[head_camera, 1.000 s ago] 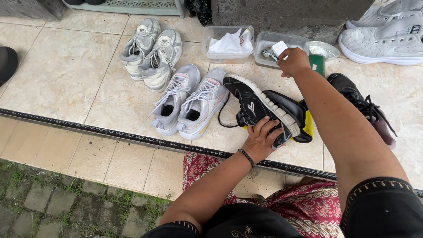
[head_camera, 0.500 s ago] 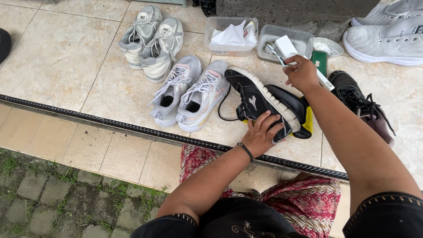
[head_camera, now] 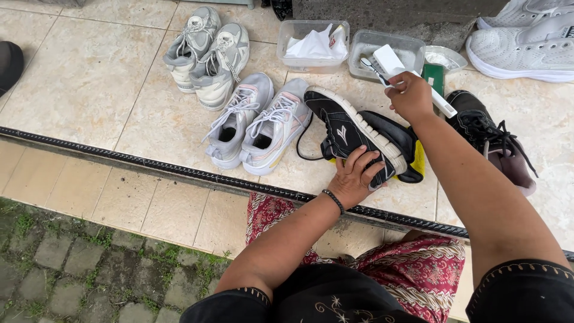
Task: Cleaning a pair of sneakers using a toothbrush, cleaning solution, and a cloth.
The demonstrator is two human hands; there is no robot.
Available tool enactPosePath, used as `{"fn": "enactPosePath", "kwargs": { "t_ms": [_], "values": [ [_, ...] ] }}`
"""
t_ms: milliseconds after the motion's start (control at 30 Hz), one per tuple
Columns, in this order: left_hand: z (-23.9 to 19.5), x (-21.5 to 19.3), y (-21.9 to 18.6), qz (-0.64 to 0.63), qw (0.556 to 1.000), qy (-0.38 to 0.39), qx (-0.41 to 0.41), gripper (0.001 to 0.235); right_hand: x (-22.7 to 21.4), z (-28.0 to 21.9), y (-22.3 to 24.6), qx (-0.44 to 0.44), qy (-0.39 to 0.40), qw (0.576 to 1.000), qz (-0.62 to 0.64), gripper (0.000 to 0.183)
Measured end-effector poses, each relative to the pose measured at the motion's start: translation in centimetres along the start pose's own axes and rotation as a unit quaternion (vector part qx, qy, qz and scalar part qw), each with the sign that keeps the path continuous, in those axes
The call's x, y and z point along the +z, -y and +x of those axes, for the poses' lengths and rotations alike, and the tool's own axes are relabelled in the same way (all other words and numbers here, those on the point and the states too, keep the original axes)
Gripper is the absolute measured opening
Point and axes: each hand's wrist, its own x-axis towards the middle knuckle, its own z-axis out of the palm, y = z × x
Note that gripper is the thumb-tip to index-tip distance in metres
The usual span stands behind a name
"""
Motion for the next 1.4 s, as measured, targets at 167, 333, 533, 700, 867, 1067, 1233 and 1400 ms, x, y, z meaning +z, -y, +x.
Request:
{"fn": "enactPosePath", "kwargs": {
  "t_ms": [167, 333, 533, 700, 867, 1067, 1233, 1400],
  "values": [
    [-0.1, -0.1, 0.0, -0.004, 1.000, 0.009, -0.007, 0.060, -0.8, -0.1, -0.1, -0.006, -0.032, 0.998, 0.050, 0.020],
    [-1.0, 0.2, 0.2, -0.027, 0.999, 0.028, -0.008, 0.062, -3.7, -5.5, 3.1, 0.005, -0.063, 0.981, 0.181, 0.026],
    [2.6, -3.8, -0.8, -0.016, 0.998, 0.056, -0.013, 0.059, -5.3, -18.7, 4.4, 0.030, -0.094, 0.903, 0.417, 0.026],
    [8.5, -6.2, 0.1, -0.107, 0.991, 0.070, -0.034, 0.067, -3.9, -24.0, -2.0, 0.035, -0.074, 0.854, 0.513, 0.030],
    [13.9, -9.3, -1.3, -0.270, 0.956, 0.029, -0.108, 0.070, -2.6, -22.8, -1.6, 0.079, -0.046, 0.825, 0.557, 0.026],
    [15.3, -11.2, 0.6, -0.296, 0.943, 0.011, -0.155, 0.069, -2.5, -24.7, -2.1, 0.120, -0.090, 0.853, 0.500, 0.016],
    [15.9, -11.6, 1.0, -0.266, 0.949, 0.006, -0.169, 0.074, -5.4, -26.4, 4.8, 0.020, -0.066, 0.869, 0.489, 0.029],
    [17.3, -12.4, 0.3, -0.267, 0.933, 0.043, -0.236, 0.085, -4.8, -26.4, 8.1, -0.065, -0.066, 0.894, 0.438, 0.039]
  ]
}}
